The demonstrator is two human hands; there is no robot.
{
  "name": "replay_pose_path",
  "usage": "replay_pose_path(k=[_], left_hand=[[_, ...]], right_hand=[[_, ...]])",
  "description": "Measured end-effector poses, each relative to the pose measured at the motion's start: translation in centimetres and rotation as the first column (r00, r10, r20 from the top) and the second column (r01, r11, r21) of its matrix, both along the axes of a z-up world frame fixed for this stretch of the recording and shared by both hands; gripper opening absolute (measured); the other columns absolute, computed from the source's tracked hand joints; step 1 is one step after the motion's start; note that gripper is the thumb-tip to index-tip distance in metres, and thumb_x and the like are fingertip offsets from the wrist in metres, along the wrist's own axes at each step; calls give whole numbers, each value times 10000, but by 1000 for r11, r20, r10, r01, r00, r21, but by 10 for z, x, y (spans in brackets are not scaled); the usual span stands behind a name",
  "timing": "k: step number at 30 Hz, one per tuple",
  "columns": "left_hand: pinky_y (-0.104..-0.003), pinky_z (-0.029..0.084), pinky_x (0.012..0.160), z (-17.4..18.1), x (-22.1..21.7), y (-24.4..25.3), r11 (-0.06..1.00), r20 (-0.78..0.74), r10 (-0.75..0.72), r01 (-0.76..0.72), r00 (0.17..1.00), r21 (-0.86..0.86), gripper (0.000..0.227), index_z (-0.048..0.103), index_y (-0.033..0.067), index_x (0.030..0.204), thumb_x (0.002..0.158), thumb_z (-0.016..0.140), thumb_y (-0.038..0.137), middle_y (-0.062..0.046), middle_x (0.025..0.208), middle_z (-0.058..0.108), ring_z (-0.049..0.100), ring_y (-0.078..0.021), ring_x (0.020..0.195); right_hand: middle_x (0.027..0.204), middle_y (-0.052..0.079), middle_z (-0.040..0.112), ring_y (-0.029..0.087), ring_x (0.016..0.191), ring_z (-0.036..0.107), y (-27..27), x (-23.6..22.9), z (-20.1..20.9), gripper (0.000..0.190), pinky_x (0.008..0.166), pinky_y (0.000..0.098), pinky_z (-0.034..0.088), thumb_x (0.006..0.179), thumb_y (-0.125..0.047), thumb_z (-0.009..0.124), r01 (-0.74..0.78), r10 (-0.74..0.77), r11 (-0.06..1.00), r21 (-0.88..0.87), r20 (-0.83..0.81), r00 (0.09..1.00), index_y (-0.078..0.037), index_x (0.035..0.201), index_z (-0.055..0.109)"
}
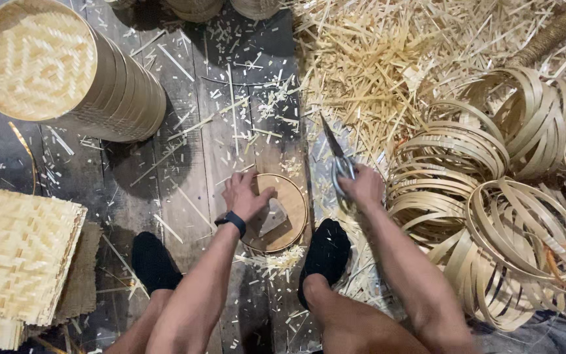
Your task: The person assembles a bamboo container lid by placing a wooden frame onto a woven sheet, threading a thin strip around the perimeter to bind them, and using shears to trim the protruding edges.
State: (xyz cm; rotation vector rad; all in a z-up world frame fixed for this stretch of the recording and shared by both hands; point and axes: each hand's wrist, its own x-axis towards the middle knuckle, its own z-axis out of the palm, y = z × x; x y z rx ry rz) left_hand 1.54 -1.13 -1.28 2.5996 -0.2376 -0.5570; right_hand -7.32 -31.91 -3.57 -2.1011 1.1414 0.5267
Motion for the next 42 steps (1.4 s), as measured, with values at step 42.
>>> replay_pose_path(k=[42], left_hand=[[-311, 576, 712, -29, -36, 73, 776, -350, 562, -624, 749, -89, 350, 833, 32, 928, 755, 885, 332, -84, 789, 782, 718, -159, 706]], right_hand=[[755, 106, 737, 134, 593, 632, 110, -57, 3, 257, 535, 275, 518, 870, -186, 833, 120, -303, 867, 483, 321, 897, 37, 993, 798]])
